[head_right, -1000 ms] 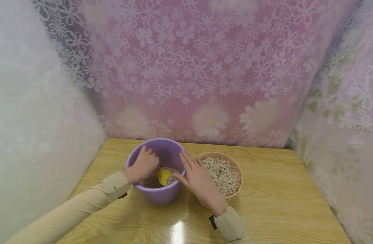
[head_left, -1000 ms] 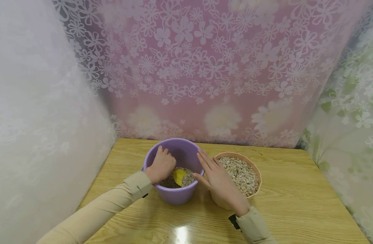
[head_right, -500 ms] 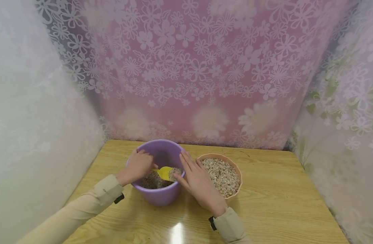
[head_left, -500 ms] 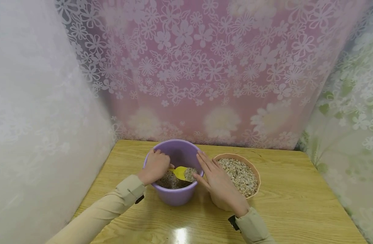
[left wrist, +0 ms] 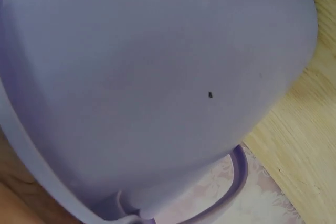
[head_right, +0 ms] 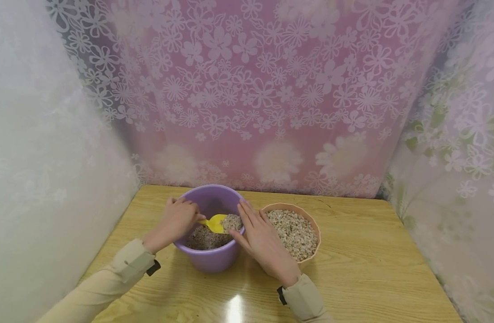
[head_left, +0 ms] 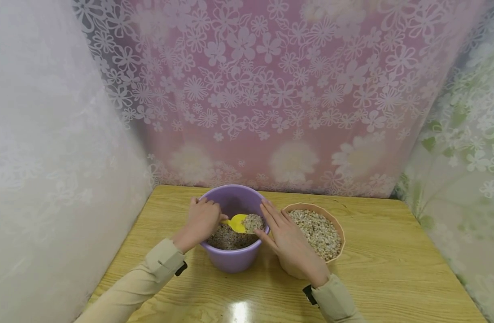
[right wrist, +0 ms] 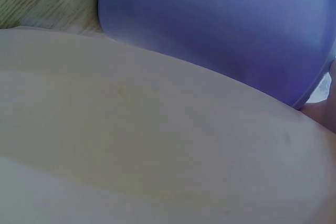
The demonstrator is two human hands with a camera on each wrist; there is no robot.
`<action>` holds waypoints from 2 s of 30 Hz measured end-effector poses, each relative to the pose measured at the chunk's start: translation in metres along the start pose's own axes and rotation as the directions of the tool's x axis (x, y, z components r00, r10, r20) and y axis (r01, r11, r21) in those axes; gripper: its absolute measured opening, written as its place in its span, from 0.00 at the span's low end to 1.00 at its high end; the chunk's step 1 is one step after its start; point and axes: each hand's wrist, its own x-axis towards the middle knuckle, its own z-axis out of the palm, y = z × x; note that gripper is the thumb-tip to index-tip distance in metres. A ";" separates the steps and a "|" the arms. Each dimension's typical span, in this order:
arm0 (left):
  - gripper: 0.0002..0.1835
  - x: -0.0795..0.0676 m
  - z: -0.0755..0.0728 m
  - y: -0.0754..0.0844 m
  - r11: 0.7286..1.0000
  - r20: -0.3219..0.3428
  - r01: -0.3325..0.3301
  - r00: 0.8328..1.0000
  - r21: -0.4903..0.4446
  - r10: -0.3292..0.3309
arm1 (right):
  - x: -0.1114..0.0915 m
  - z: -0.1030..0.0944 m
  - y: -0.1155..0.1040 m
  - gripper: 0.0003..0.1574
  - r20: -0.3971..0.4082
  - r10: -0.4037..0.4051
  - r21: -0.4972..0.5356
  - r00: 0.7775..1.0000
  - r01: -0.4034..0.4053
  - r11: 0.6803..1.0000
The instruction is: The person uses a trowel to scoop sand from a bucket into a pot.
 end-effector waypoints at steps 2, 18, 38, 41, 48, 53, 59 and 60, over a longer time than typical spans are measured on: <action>0.25 -0.005 0.001 -0.001 1.000 -0.068 -0.022 0.997 0.013 0.023 | 0.000 0.000 0.000 0.47 -0.002 -0.003 0.001 1.000 0.003 1.000; 0.16 -0.025 -0.007 -0.010 0.997 -0.171 0.073 0.983 0.031 -0.067 | -0.001 0.002 -0.001 0.47 0.007 -0.007 -0.021 1.000 0.008 1.000; 0.15 -0.029 -0.017 -0.020 0.996 -0.152 0.081 0.985 -0.038 -0.085 | 0.002 0.000 0.002 0.46 0.001 -0.026 -0.045 1.000 0.026 0.999; 0.15 -0.029 -0.016 -0.020 0.997 -0.164 0.072 0.983 -0.038 -0.077 | -0.002 -0.003 0.002 0.48 -0.020 -0.049 -0.042 0.999 0.048 0.998; 0.14 -0.032 -0.014 -0.020 0.997 -0.184 0.062 0.980 -0.051 -0.070 | -0.020 -0.019 0.020 0.47 -0.133 -0.088 -0.100 0.987 0.075 0.992; 0.14 -0.031 -0.015 -0.020 0.996 -0.183 0.067 0.980 -0.062 -0.077 | -0.040 -0.033 0.045 0.45 -0.179 -0.045 -0.133 0.983 0.021 0.991; 0.13 -0.030 -0.014 -0.022 0.997 -0.202 0.069 0.976 -0.043 -0.076 | -0.069 -0.043 0.075 0.45 -0.162 0.071 -0.107 0.984 -0.089 0.990; 0.13 -0.030 -0.014 -0.022 0.997 -0.205 0.067 0.976 -0.038 -0.073 | -0.074 -0.045 0.079 0.45 -0.162 0.083 -0.107 0.983 -0.101 0.989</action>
